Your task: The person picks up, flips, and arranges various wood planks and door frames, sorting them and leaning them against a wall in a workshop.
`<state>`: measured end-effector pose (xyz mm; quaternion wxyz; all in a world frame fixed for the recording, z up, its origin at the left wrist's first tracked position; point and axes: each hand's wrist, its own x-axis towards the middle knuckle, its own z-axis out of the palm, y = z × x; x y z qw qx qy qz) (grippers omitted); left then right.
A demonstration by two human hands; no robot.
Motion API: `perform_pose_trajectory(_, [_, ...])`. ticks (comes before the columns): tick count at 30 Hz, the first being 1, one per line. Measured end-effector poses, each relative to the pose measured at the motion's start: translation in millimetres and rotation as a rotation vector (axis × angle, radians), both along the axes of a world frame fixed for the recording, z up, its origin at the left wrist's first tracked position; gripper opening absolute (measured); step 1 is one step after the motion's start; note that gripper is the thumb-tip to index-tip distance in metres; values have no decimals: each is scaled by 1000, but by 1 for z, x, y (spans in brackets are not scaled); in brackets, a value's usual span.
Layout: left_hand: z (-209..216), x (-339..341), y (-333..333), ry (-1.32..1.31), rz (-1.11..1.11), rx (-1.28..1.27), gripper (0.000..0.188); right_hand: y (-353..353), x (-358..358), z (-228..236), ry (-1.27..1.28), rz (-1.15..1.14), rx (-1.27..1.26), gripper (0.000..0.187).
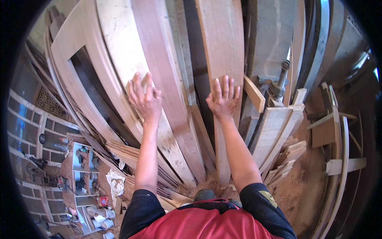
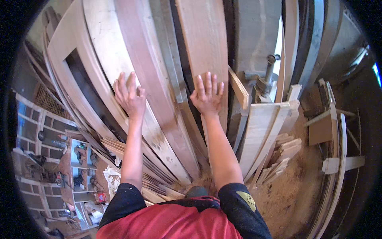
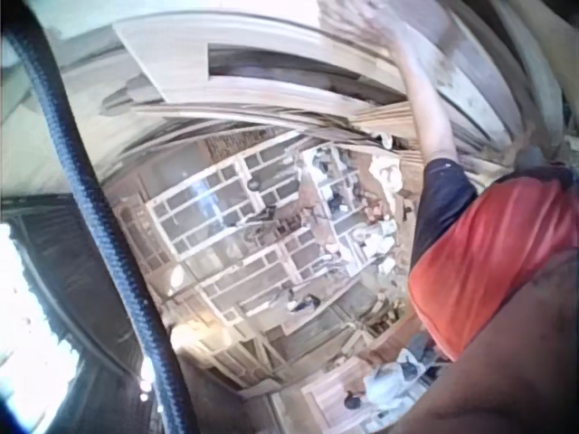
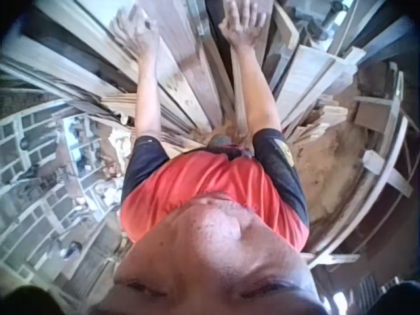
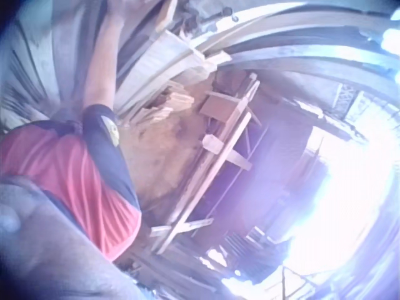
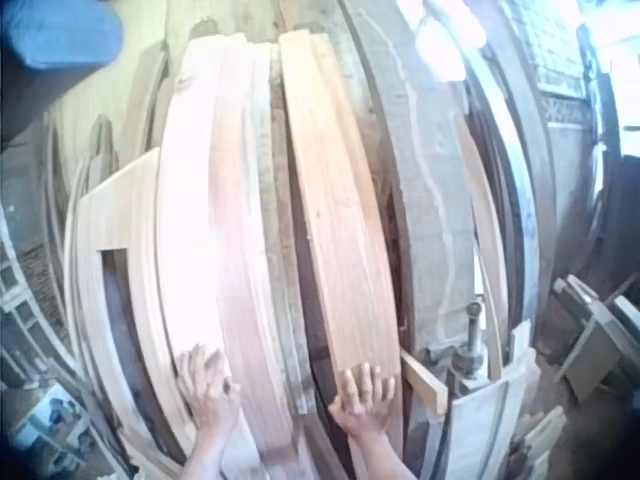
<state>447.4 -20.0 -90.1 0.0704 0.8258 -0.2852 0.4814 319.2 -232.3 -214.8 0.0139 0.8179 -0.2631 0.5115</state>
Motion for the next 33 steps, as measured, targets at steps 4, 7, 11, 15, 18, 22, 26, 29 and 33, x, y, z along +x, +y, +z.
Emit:
perform_pose_trajectory(4, [-12, 7, 7, 68, -39, -12, 65, -2, 4, -2, -8, -11, 5, 61])
perform_pose_trajectory(7, [-14, 7, 7, 151, -100, -103, 55, -4, 3, -3, -28, -6, -3, 63])
perform_pose_trajectory(11, [-14, -7, -11, 136, -60, -121, 67, -2, 0, -4, -29, -4, -4, 63])
perform_pose_trajectory(15, [-16, -21, -50, 334, -229, -211, 87, 7, 1, -5, -18, 3, -1, 63])
perform_pose_trajectory(18, [-26, -15, -82, 372, -58, -364, 116, 2, 1, 0, -39, 10, -9, 65])
perform_pose_trajectory(22, [-15, -14, -112, 423, 51, -599, 112, -5, -5, 14, -44, -8, -26, 66])
perform_pose_trajectory(26, [-32, -11, -105, 386, 124, -617, 105, 4, -2, 2, -37, 12, -17, 66])
perform_pose_trajectory(29, [-24, -20, -113, 405, 89, -612, 104, 4, -1, 5, -12, -13, -27, 64])
perform_pose_trajectory(33, [-4, -34, -114, 499, 62, -626, 115, 1, -5, 6, -9, -11, -29, 63])
